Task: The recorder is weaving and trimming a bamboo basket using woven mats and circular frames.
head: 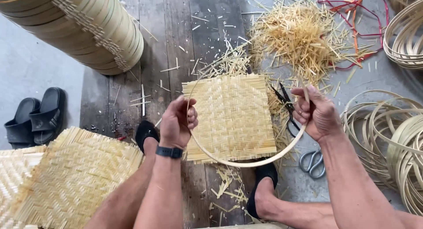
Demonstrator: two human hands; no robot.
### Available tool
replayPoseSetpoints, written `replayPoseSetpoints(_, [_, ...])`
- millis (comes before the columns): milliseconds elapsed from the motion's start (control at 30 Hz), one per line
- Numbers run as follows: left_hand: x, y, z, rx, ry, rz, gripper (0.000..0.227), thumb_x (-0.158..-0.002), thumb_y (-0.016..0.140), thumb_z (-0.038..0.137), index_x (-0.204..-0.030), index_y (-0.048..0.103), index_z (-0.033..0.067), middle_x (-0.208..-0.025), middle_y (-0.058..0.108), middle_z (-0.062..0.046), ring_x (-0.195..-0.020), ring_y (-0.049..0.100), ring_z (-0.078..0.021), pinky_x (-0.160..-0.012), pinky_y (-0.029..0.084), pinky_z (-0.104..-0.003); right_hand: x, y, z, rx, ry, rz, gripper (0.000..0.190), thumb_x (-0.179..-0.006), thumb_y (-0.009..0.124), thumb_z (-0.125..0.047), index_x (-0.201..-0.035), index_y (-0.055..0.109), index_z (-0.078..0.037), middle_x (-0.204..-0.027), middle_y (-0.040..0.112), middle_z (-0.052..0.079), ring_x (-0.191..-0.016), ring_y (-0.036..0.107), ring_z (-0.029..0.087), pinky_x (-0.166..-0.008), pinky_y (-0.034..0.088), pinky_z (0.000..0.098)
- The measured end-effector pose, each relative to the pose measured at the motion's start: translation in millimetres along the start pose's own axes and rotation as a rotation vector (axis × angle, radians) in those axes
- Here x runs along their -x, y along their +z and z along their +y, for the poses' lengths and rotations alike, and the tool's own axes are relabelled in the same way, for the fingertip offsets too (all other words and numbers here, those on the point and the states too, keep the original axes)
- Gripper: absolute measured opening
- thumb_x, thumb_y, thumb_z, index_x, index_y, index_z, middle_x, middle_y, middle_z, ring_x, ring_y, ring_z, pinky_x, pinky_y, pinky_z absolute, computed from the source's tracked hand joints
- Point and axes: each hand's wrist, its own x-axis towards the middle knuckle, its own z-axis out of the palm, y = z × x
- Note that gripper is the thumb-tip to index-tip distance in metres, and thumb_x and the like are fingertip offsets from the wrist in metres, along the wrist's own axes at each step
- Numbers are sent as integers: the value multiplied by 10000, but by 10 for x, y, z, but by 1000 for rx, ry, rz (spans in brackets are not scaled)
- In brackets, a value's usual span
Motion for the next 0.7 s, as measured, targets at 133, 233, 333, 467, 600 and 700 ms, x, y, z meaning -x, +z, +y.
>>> replayPoseSetpoints(133, [-116, -146, -12, -172, -98, 9, 356, -1039, 546, 340, -846, 643, 58, -540, 467, 50, -468, 403, -61, -424, 337, -216, -62, -14, 65, 68, 34, 20, 402, -1126, 585, -347, -1098, 663, 46, -644, 419, -51, -529, 380, 61, -464, 349, 229])
replayPoseSetpoints(233, [-139, -226, -115, 7, -110, -14, 353, -1056, 579, 335, -800, 577, 93, -522, 455, 64, -431, 370, -50, -378, 298, -214, -17, 233, -7, 85, 50, 37, 390, -1103, 605, -342, -1095, 668, 43, -641, 427, -51, -516, 383, 51, -447, 339, 216])
replayPoseSetpoints(333, [-89, -253, -179, 42, -91, 70, 356, -1065, 586, 330, -805, 580, 88, -530, 453, 63, -437, 363, -50, -376, 284, -212, 78, 527, -81, 117, 81, 151, 372, -1018, 575, -339, -1121, 660, 9, -661, 506, -23, -546, 474, 69, -495, 418, 221])
replayPoseSetpoints(467, [-102, -304, -213, 175, -83, 71, 363, -1042, 522, 336, -819, 611, 65, -529, 472, 31, -445, 387, -72, -377, 298, -216, -92, 45, 161, 67, 93, 123, 383, -1035, 587, -363, -1126, 650, 5, -630, 473, -36, -533, 474, 70, -489, 430, 226])
replayPoseSetpoints(600, [-166, -526, -275, 142, -127, 98, 360, -1055, 519, 321, -812, 605, 69, -525, 470, 46, -433, 381, -69, -349, 298, -224, -181, -280, 322, 19, 58, -16, 404, -1135, 618, -370, -1129, 650, 33, -615, 407, -73, -501, 401, 45, -448, 370, 217])
replayPoseSetpoints(700, [-145, -487, -255, 62, -87, 106, 333, -1059, 546, 309, -879, 631, 42, -557, 496, 30, -464, 389, -83, -387, 317, -235, -176, -17, 244, 74, 73, 58, 394, -1087, 595, -371, -1131, 657, 15, -628, 476, -49, -520, 454, 59, -464, 411, 218])
